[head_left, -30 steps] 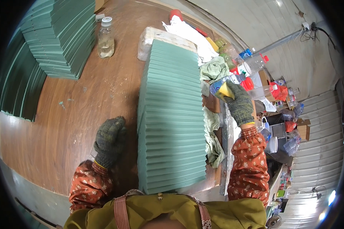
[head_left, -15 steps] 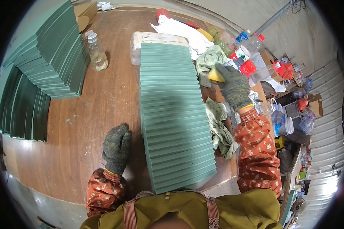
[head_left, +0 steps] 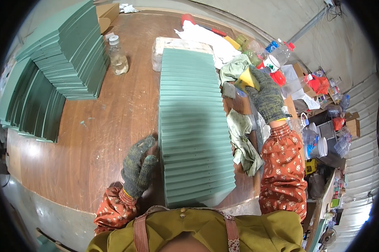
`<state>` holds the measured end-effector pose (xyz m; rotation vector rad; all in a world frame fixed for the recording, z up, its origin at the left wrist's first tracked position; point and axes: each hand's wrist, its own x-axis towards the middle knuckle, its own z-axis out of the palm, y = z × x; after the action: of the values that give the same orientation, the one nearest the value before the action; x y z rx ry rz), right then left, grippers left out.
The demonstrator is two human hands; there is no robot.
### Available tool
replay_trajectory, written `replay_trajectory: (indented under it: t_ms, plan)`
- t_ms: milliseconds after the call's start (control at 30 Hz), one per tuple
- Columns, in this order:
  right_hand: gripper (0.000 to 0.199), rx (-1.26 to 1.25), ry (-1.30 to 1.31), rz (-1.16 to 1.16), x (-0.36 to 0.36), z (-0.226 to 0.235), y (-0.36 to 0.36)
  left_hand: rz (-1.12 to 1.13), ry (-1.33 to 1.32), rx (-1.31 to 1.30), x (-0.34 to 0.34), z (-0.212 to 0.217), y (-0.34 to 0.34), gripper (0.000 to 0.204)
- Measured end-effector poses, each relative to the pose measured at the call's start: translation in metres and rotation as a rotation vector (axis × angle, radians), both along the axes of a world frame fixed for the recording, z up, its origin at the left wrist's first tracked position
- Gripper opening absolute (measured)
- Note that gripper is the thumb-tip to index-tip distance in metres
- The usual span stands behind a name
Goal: Cleaning dust or residue from green painted wooden slats using a sponge and a rag.
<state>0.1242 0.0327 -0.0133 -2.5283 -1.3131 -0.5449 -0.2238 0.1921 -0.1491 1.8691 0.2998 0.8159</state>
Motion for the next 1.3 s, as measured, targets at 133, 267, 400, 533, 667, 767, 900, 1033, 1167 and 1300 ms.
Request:
replay_trajectory:
  t_ms: [133,267,400,533,667,767,900,1033,1167,1300]
  plan:
    - [0.063,-0.014,0.03,-0.062,0.0,0.008,0.023,-0.048,-0.135,-0.164,0.001,-0.008,-0.016,0.045]
    - [0.062,0.003,0.105,-0.038,0.007,0.018,0.07,-0.045,-0.212,-0.228,0.01,-0.024,-0.033,0.057]
    - [0.057,0.029,-0.013,0.08,0.029,-0.006,0.125,-0.091,-0.203,-0.286,0.02,-0.027,-0.033,0.061]
    - [0.051,-0.043,0.023,0.19,0.028,-0.005,0.156,-0.128,-0.22,-0.405,0.017,-0.039,-0.03,0.063]
    - [0.045,-0.25,-0.108,-0.007,0.051,0.004,0.136,-0.076,-0.163,-0.373,0.017,-0.019,-0.027,0.057]
    - [0.059,-0.394,-0.002,-0.191,0.046,0.033,0.112,-0.027,-0.111,-0.334,0.021,-0.016,-0.026,0.054]
    - [0.058,-0.144,-0.023,0.115,0.03,0.021,0.129,0.002,-0.079,-0.278,0.017,-0.024,-0.025,0.054]
    - [0.055,-0.046,0.034,0.38,-0.001,0.003,0.161,-0.049,-0.199,-0.358,0.023,-0.019,-0.025,0.05]
    - [0.051,-0.449,-0.028,0.027,-0.015,0.019,0.157,0.002,-0.123,-0.242,0.01,-0.035,-0.02,0.047]
    - [0.054,-0.439,-0.096,-0.062,0.007,0.029,0.126,0.028,-0.07,-0.205,0.013,-0.032,-0.026,0.043]
